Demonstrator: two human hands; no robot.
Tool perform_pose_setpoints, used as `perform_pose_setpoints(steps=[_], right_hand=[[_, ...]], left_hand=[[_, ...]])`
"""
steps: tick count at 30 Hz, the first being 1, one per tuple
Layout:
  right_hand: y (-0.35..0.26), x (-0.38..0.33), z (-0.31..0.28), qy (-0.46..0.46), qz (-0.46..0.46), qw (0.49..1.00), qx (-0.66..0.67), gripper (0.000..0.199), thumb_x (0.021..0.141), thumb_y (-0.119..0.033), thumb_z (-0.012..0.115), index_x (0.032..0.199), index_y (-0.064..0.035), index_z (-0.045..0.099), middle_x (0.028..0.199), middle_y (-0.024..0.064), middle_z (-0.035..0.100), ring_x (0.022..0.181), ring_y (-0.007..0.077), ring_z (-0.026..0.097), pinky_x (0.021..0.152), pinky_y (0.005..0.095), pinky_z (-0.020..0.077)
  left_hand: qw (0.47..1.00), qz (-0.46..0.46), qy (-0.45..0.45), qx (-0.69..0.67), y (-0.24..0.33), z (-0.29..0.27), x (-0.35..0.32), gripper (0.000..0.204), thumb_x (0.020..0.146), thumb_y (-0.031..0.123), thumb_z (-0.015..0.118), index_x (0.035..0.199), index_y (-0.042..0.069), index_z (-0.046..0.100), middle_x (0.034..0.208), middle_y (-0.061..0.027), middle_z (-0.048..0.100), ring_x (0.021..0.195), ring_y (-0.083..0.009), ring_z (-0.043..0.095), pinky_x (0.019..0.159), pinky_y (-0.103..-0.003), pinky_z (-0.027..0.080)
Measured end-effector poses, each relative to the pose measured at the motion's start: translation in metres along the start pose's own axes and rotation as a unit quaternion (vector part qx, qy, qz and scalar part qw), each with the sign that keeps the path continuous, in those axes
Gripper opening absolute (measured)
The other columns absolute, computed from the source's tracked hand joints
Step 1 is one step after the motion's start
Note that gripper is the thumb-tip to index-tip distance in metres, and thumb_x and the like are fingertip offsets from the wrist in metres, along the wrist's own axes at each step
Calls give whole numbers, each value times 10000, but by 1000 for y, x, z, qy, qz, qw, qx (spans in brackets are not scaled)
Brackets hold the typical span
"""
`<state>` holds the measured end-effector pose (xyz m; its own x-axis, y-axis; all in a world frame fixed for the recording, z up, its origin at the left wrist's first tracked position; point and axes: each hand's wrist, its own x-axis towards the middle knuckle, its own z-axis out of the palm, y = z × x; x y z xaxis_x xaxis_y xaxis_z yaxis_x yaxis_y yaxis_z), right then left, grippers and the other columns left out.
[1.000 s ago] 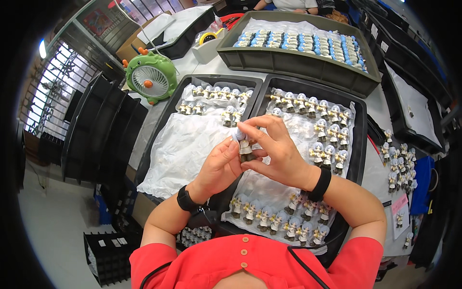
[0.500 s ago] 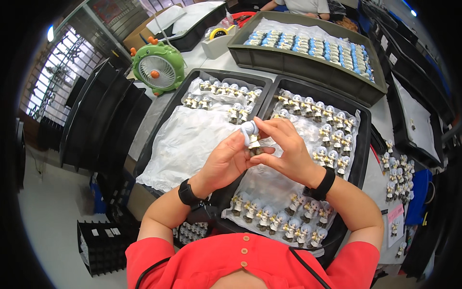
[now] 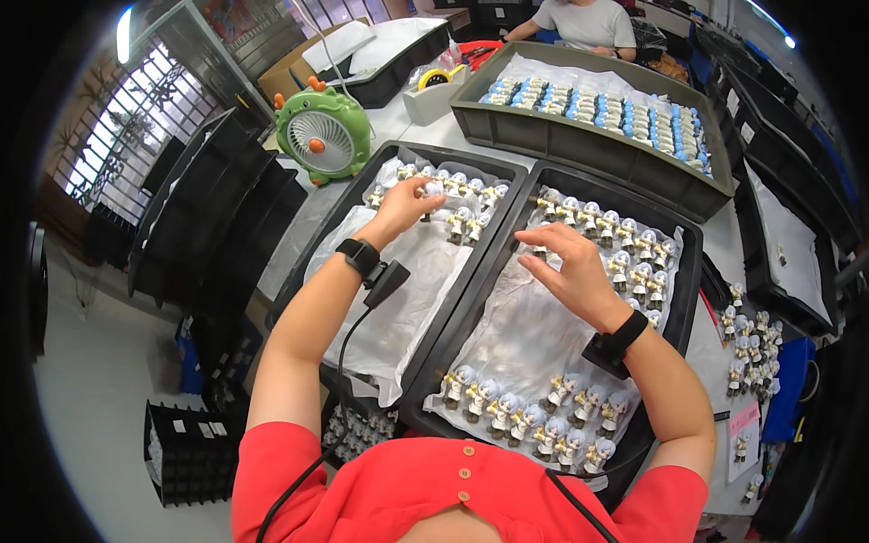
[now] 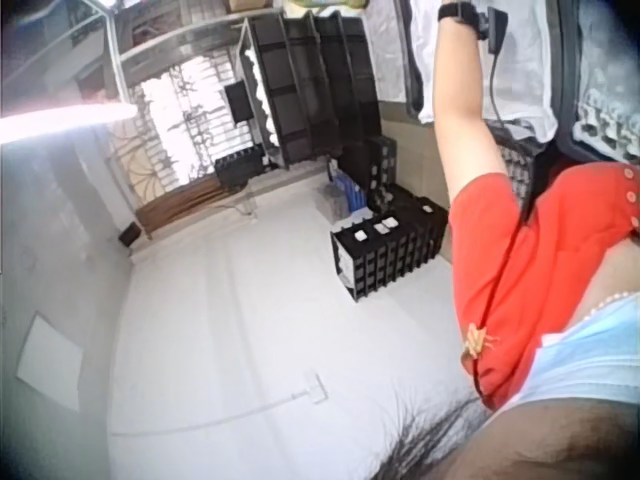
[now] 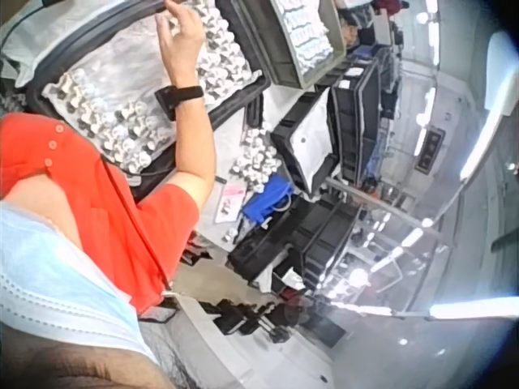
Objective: The person arranges small, wrapped cylindrical items into black trays lined with white tissue paper. They pick up individual items, inspect them, and place them in rows within the trays. The person also adjusts the tissue paper to ensure the items are neatly organized.
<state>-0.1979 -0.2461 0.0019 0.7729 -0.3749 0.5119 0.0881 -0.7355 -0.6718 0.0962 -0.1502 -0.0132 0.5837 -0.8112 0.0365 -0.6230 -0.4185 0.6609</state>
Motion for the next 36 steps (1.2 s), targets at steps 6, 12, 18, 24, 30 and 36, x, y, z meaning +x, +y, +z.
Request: perform_pose_setpoints(steps=[6, 12, 18, 24, 30, 36], right_hand=[[4, 6, -11, 37, 46, 998, 17, 194, 809, -101, 676, 989, -27, 678, 899, 89, 666, 809, 180, 641, 715, 280, 494], [5, 6, -15, 47, 54, 997, 17, 171, 813, -97, 668, 965, -21, 684, 874, 84, 669, 780, 164, 640, 686, 268, 490], [7, 7, -16, 45, 59, 997, 21, 164, 811, -90, 663, 956, -15, 685, 870, 86, 670, 778, 163, 641, 688, 267, 494], [8, 7, -16, 41, 62, 997, 21, 158, 816, -91, 660, 951, -12, 684, 882, 88, 674, 787, 163, 645, 690, 268, 500], [8, 7, -17, 31, 49, 998, 14, 157, 818, -90, 662, 951, -11, 683, 887, 88, 674, 787, 164, 643, 689, 267, 499], [9, 6, -17, 25, 46, 999, 15, 161, 820, -94, 662, 958, -12, 684, 888, 90, 672, 780, 161, 631, 689, 267, 494]], left_hand=[[987, -18, -36, 158, -9, 12, 17, 578, 668, 295, 792, 1107, -41, 626, 830, -189, 680, 670, -238, 669, 664, -318, 522], [991, -1, -63, 117, -8, 14, 24, 404, 658, 251, 780, 967, 10, 685, 888, -177, 687, 860, -290, 668, 806, -365, 512], [991, -2, -57, 124, -12, 16, 24, 438, 676, 218, 760, 1064, 35, 670, 946, -174, 681, 858, -241, 668, 765, -324, 523], [978, -19, -127, 163, -2, 7, 32, 428, 678, 181, 740, 1070, 30, 655, 909, -168, 676, 855, -247, 659, 770, -327, 517], [981, -5, -96, 170, -8, 12, 31, 353, 679, 172, 735, 976, 15, 629, 852, -148, 671, 808, -224, 658, 733, -319, 516], [991, -19, -71, 107, -10, 13, 21, 383, 699, 158, 740, 1015, 17, 575, 849, -120, 654, 743, -176, 640, 674, -288, 504]])
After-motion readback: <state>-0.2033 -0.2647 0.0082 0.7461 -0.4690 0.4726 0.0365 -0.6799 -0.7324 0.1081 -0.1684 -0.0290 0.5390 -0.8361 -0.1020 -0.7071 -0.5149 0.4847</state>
